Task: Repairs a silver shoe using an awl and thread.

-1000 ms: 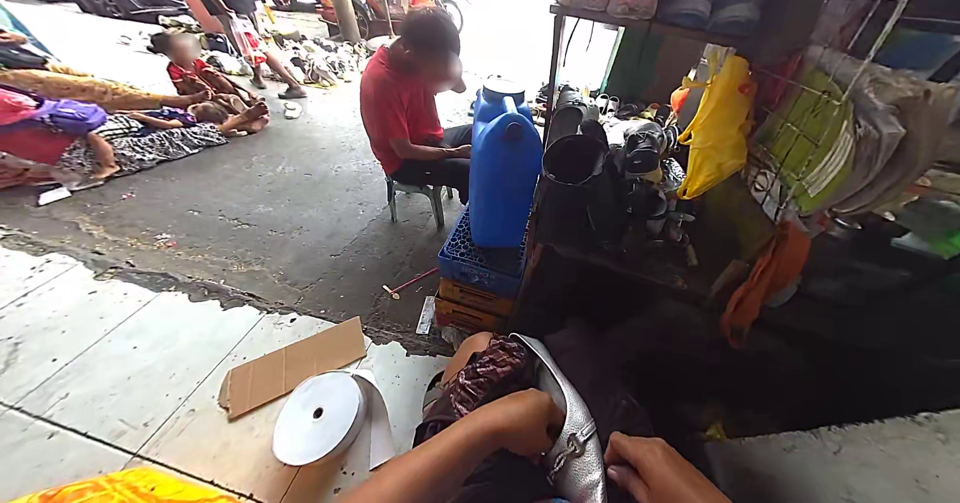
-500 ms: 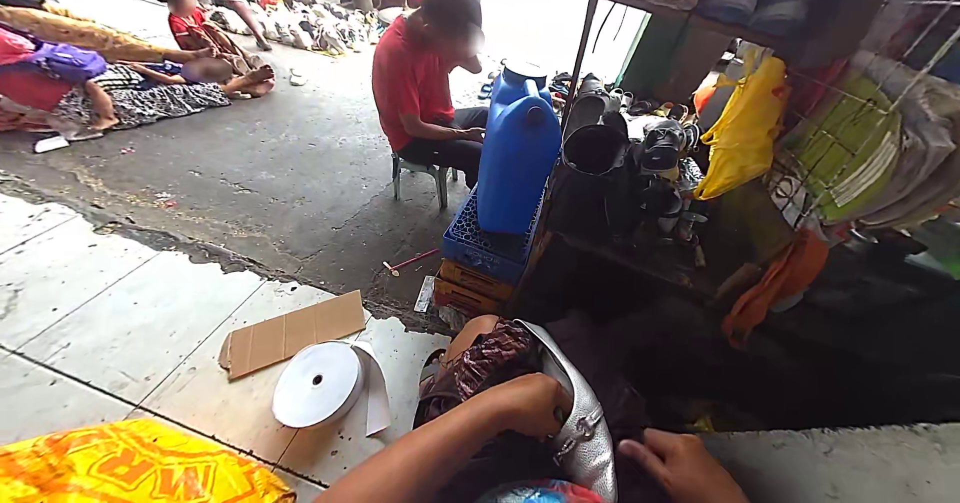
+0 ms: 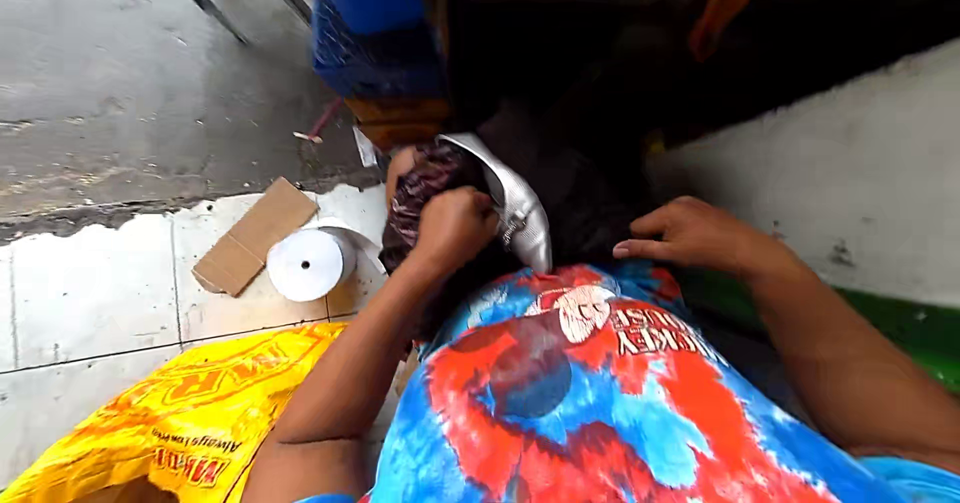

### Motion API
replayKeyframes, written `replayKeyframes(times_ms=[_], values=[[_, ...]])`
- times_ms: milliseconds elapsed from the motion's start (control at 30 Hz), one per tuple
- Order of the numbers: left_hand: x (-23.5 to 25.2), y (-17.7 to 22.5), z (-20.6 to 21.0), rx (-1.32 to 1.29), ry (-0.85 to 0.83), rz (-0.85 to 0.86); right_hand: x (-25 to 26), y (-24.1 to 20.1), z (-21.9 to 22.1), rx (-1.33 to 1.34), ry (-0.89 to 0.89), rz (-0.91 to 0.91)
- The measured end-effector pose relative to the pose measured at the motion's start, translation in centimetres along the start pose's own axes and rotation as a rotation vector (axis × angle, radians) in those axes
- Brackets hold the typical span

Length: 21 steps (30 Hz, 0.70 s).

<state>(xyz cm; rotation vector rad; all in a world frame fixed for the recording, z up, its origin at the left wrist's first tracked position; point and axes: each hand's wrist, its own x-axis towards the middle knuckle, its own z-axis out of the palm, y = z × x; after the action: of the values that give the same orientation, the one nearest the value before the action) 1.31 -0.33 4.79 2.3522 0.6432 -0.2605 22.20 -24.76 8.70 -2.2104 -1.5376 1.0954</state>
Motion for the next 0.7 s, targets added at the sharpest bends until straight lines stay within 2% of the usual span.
replayKeyframes(times_ms=[67,133,200,267,333,400,467,533,633,700], values=[[-0.4,-0.2,0.2,0.088,0.029,-0.043,-1.3,0.3,0.7,-0.009,-0.176,0.071],[-0.9,-0.2,0.3,0.126,0.045,-0.049,-2.4,1.5,1.3,-0.047,-0.255,0.174],[-1.1,-0.5,0.5,0.133,0.067,-0.015,-3.4,3.0,1.5,-0.114,-0.26,0.264],[-1.1,-0.9,0.6,0.124,0.08,0.01,-3.8,3.5,1.0,-0.164,-0.183,0.302],[-1.0,-1.0,0.6,0.128,0.086,0.018,-3.4,2.5,-0.2,-0.106,-0.004,0.197],[-1.1,-0.8,0.6,0.136,0.093,0.022,-2.0,0.7,-0.3,-0.013,0.235,-0.023],[-1.2,-0.8,0.5,0.148,0.094,0.029,0.3,-1.3,0.5,0.05,0.381,-0.193],[-1.2,-0.8,0.5,0.16,0.097,0.038,2.9,-2.4,1.4,0.029,0.421,-0.303],[-1.4,-1.0,0.6,0.172,0.101,0.047,5.6,-2.5,2.7,-0.045,0.354,-0.381],[-1.5,-1.0,0.6,0.169,0.104,0.043,5.9,-2.3,2.5,-0.006,0.297,-0.449]])
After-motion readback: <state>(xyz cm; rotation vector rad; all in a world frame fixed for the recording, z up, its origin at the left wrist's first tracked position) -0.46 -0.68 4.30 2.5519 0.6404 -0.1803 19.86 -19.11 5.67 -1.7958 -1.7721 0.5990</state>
